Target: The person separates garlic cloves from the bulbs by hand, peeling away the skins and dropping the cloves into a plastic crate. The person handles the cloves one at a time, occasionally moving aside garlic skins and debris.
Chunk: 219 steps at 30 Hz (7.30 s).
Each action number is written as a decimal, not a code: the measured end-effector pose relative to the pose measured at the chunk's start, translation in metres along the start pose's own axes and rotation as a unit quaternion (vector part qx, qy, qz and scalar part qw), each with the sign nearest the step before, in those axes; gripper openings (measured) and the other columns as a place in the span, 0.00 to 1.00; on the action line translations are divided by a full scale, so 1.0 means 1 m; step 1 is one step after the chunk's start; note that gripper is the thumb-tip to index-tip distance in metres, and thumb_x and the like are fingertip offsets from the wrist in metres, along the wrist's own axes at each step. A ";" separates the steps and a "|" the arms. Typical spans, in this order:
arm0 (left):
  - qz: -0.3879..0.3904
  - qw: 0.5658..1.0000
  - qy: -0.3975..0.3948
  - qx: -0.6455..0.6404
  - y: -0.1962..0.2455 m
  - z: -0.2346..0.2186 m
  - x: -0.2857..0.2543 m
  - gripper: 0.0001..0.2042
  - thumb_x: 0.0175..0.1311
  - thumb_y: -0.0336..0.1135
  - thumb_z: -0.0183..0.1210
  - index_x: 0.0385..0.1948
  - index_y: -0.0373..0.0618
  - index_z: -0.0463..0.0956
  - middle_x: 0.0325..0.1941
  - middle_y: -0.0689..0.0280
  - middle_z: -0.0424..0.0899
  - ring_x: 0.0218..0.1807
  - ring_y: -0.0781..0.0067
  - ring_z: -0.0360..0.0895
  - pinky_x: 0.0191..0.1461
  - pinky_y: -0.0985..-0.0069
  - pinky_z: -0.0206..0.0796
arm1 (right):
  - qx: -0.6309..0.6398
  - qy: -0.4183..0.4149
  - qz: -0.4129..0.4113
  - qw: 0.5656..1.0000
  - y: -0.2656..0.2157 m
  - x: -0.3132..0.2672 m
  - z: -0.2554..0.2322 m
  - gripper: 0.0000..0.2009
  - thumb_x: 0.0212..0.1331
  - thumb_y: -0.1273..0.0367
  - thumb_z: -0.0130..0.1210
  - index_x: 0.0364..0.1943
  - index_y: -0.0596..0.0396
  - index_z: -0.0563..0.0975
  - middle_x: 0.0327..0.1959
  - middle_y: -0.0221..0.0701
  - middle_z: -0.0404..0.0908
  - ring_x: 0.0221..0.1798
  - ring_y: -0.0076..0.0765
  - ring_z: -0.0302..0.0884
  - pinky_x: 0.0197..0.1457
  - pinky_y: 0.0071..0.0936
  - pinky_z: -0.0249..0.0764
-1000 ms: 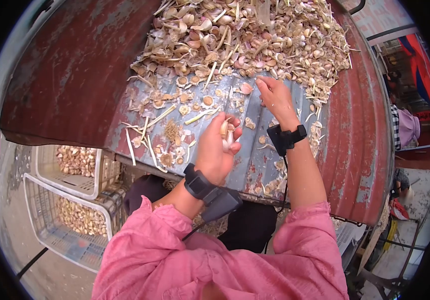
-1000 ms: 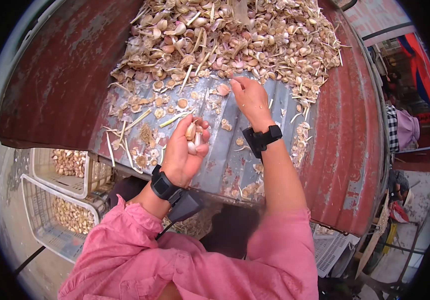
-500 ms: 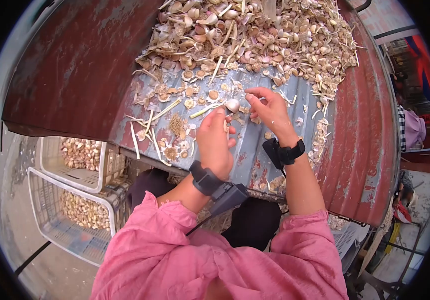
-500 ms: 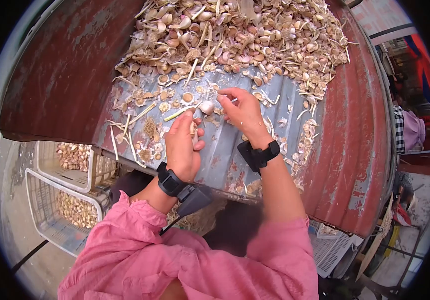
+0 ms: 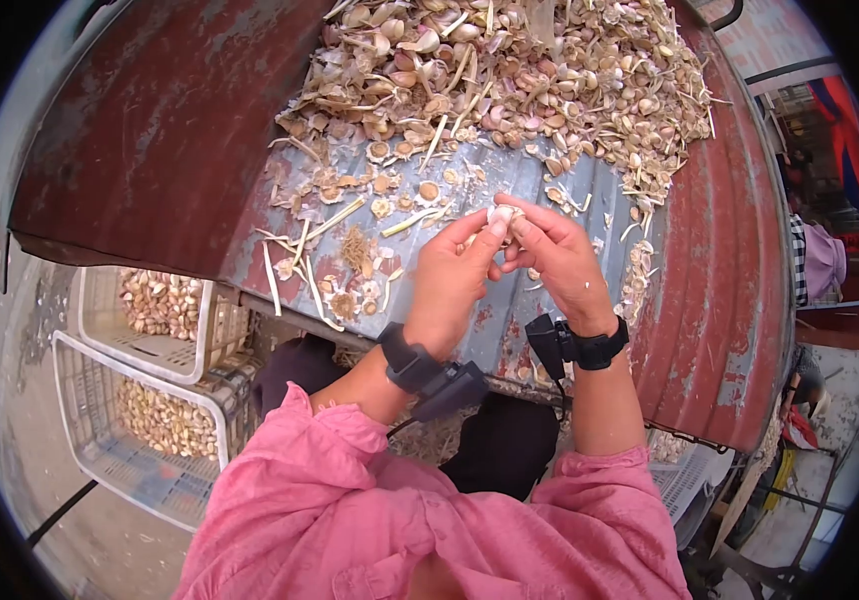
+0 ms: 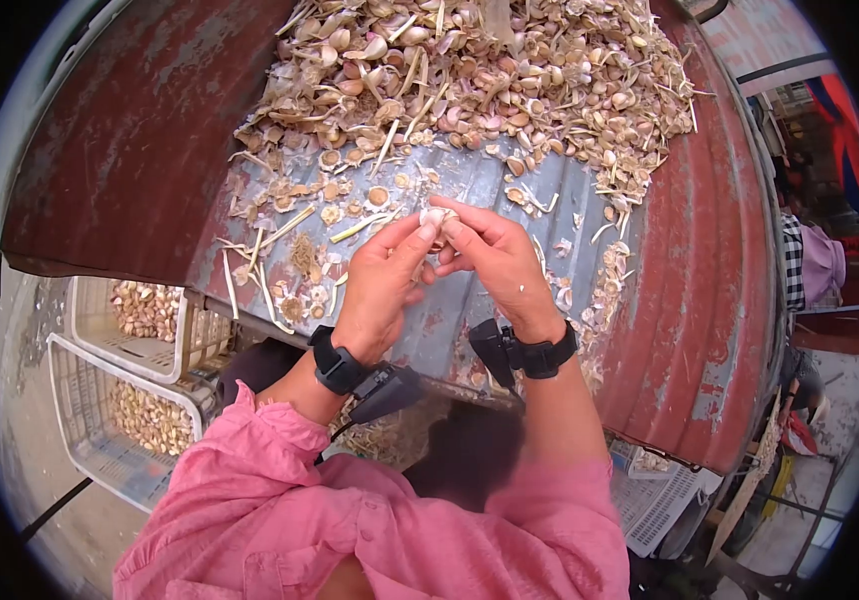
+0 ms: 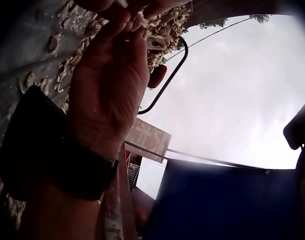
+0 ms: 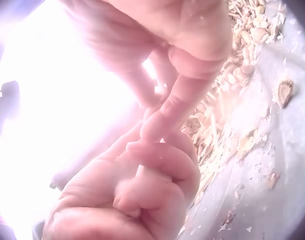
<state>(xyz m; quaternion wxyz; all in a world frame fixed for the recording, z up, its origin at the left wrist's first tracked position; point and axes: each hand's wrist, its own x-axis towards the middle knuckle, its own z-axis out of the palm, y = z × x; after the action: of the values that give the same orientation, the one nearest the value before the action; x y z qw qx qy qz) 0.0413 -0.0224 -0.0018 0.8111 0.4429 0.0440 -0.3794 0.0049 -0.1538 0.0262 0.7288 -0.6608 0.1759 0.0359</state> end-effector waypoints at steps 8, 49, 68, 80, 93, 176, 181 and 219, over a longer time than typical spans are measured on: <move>0.077 0.985 -0.124 0.097 0.002 -0.004 0.005 0.13 0.54 0.39 0.57 0.38 0.43 0.71 0.24 0.74 0.72 0.23 0.90 0.66 0.22 0.92 0.54 | -0.068 -0.037 -0.006 0.997 -0.024 -0.022 -0.012 0.12 0.54 0.71 0.51 0.42 0.61 0.72 0.35 0.31 0.76 0.31 0.18 0.72 0.32 0.15 0.71; -0.004 0.980 -0.157 -0.126 -0.004 0.008 -0.008 0.11 0.57 0.34 0.53 0.41 0.46 0.66 0.31 0.70 0.75 0.29 0.86 0.73 0.18 0.91 0.51 | 0.025 0.215 -0.221 0.951 0.004 -0.039 0.038 0.05 0.54 0.76 0.49 0.34 0.61 0.70 0.41 0.37 0.73 0.42 0.24 0.71 0.40 0.17 0.72; -0.092 0.968 -0.197 -0.127 0.007 0.007 -0.008 0.12 0.58 0.34 0.52 0.43 0.46 0.69 0.30 0.73 0.74 0.26 0.89 0.69 0.19 0.92 0.51 | -0.333 0.148 -0.302 0.881 -0.023 -0.041 0.014 0.11 0.48 0.76 0.53 0.38 0.59 0.75 0.28 0.31 0.71 0.28 0.23 0.70 0.28 0.18 0.68; 0.181 0.968 -0.112 0.133 -0.011 0.007 -0.003 0.13 0.51 0.32 0.58 0.38 0.40 0.75 0.27 0.72 0.77 0.26 0.86 0.71 0.25 0.88 0.60 | -0.375 0.110 -0.240 0.889 -0.035 -0.046 0.004 0.11 0.43 0.74 0.58 0.34 0.56 0.76 0.24 0.31 0.72 0.25 0.25 0.70 0.28 0.19 0.66; 0.103 0.965 -0.189 0.152 -0.005 0.010 -0.011 0.09 0.50 0.28 0.57 0.34 0.42 0.75 0.28 0.72 0.75 0.29 0.89 0.68 0.30 0.89 0.60 | -0.024 0.062 0.002 0.998 -0.026 -0.035 -0.020 0.07 0.50 0.71 0.52 0.21 0.61 0.73 0.13 0.27 0.71 0.18 0.22 0.69 0.21 0.23 0.66; 0.126 0.795 0.262 -0.532 0.128 -0.260 -0.094 0.34 0.54 0.54 0.44 0.59 0.44 0.46 0.61 0.48 0.50 0.62 0.48 0.51 0.56 0.46 0.55 | -0.387 0.156 -0.099 0.903 0.022 -0.172 0.032 0.12 0.46 0.72 0.55 0.37 0.58 0.75 0.28 0.34 0.73 0.24 0.26 0.71 0.27 0.20 0.68; 0.253 0.829 0.297 -0.401 0.112 -0.235 -0.111 0.29 0.55 0.54 0.44 0.55 0.47 0.52 0.56 0.56 0.59 0.55 0.58 0.60 0.50 0.56 0.61 | -0.385 0.161 -0.110 0.902 0.019 -0.163 0.023 0.08 0.47 0.71 0.55 0.32 0.60 0.77 0.23 0.33 0.74 0.23 0.25 0.70 0.26 0.20 0.67; 0.050 0.972 -0.176 0.150 -0.016 0.017 0.018 0.13 0.54 0.32 0.57 0.41 0.38 0.73 0.38 0.64 0.78 0.38 0.77 0.74 0.34 0.83 0.69 | -0.265 0.215 -0.220 0.914 0.008 -0.052 -0.013 0.13 0.44 0.78 0.55 0.39 0.59 0.73 0.31 0.30 0.75 0.31 0.22 0.74 0.34 0.17 0.71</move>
<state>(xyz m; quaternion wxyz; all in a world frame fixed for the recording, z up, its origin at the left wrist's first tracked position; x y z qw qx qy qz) 0.0391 -0.0504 -0.0095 0.7486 0.4871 -0.1794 -0.4125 -0.0486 -0.1566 0.0340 0.4608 -0.8436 0.1625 -0.2226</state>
